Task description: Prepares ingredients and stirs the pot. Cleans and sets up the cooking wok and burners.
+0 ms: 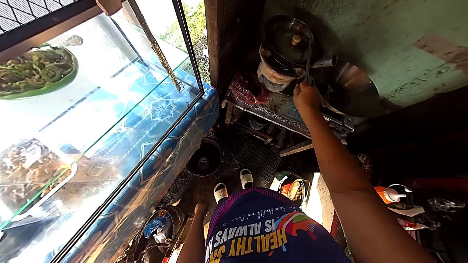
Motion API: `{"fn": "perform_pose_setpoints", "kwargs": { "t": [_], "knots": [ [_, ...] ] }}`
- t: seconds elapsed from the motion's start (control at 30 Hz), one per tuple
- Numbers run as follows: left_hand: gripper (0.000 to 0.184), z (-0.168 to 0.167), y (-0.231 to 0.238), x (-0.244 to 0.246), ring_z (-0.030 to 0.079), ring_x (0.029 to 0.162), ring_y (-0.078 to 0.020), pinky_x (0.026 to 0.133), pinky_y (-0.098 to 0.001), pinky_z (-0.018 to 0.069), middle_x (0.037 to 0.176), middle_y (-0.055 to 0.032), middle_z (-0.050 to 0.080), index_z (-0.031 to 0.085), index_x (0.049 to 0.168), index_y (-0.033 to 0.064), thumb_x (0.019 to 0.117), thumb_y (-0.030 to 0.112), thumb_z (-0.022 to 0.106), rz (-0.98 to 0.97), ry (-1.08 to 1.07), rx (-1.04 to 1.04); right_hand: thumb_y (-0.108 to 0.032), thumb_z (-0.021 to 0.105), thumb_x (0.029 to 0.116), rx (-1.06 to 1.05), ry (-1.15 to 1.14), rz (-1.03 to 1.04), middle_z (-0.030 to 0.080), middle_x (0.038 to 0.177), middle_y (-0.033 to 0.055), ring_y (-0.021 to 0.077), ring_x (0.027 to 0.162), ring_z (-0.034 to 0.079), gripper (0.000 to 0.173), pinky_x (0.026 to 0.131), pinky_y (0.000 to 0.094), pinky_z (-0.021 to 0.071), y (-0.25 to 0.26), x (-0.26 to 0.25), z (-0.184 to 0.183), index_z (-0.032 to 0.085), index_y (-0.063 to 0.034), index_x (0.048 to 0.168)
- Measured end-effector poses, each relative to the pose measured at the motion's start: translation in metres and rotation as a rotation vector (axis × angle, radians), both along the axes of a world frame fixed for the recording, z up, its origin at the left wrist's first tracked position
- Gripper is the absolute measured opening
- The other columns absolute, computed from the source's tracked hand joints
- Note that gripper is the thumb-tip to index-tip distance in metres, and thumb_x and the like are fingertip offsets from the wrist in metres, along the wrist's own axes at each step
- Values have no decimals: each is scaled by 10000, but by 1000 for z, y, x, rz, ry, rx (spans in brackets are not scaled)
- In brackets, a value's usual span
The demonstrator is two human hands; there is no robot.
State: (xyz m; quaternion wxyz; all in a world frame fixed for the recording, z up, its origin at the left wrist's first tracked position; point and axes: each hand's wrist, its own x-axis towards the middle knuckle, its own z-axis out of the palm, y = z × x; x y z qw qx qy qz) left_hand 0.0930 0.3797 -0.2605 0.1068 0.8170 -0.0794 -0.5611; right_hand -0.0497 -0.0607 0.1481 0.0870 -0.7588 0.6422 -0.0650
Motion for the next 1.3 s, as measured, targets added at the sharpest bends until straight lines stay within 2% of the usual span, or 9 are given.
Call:
{"fn": "perform_pose_setpoints", "kwargs": {
  "t": [0.17, 0.33, 0.43, 0.53, 0.67, 0.8, 0.87, 1.07, 1.3],
  "knots": [
    [430, 5, 8, -2, 561, 1309, -402, 1107, -566, 402, 1352, -265, 617, 621, 1342, -7, 1077, 321, 536, -73, 4, 30, -210, 357, 1120, 24, -46, -7, 686, 1149, 288, 442, 1135, 672, 387, 900, 599, 528, 5, 4, -15, 635, 56, 1161],
    [416, -3, 4, 3, 587, 1270, -404, 1082, -567, 424, 1321, -268, 632, 630, 1326, -15, 1066, 302, 559, -47, -8, 39, -201, 361, 1122, 9, -99, 7, 674, 1174, 306, 454, 1163, 655, 396, 942, 606, 510, -5, -3, -27, 630, 84, 1177],
    [395, -10, 4, 5, 628, 1191, -396, 1035, -546, 467, 1281, -273, 643, 617, 1332, -20, 1076, 272, 538, 23, -1, 17, -194, 352, 1126, -18, -98, -26, 676, 1166, 313, 468, 1157, 657, 399, 948, 603, 512, -9, -11, -42, 618, 93, 1206],
    [403, -3, -4, 5, 624, 1205, -402, 1044, -547, 465, 1295, -279, 636, 599, 1353, -25, 1082, 265, 527, 58, 6, 0, -203, 345, 1128, -55, -52, -46, 678, 1161, 313, 461, 1134, 672, 399, 925, 598, 526, 2, -8, -37, 607, 83, 1224],
    [401, -4, -3, 0, 617, 1217, -401, 1050, -553, 458, 1300, -282, 632, 605, 1345, -23, 1080, 268, 529, 57, 4, -5, -178, 367, 1121, -72, -87, -43, 683, 1135, 304, 463, 1120, 672, 379, 927, 595, 521, 26, -8, -20, 622, 99, 1159],
    [411, 7, -1, -3, 565, 1298, -409, 1098, -561, 410, 1346, -279, 612, 617, 1337, -21, 1072, 285, 546, -38, 4, 35, -175, 374, 1118, -102, -127, -7, 690, 1073, 310, 464, 1074, 686, 375, 900, 592, 527, 15, -9, -28, 620, 108, 1120],
    [411, 7, -2, -3, 562, 1307, -403, 1108, -569, 401, 1357, -269, 612, 625, 1337, -10, 1073, 292, 542, -84, 10, 43, -179, 368, 1115, -101, -125, -12, 685, 1088, 316, 464, 1083, 684, 378, 899, 601, 527, 7, -6, -32, 618, 102, 1154],
    [408, -1, -2, 0, 592, 1262, -396, 1078, -555, 432, 1317, -274, 629, 629, 1312, -28, 1073, 289, 537, -38, 5, 55, -211, 337, 1130, -70, -30, -71, 688, 1138, 303, 460, 1122, 678, 399, 911, 595, 530, 8, -6, -39, 597, 73, 1233],
    [429, -6, 0, -4, 600, 1246, -404, 1068, -552, 443, 1316, -284, 623, 600, 1337, -45, 1087, 290, 505, 38, 13, 37, -192, 364, 1124, -113, -112, -82, 686, 1078, 318, 476, 1086, 677, 391, 903, 610, 518, 43, -17, -21, 619, 104, 1138]
  ]
}}
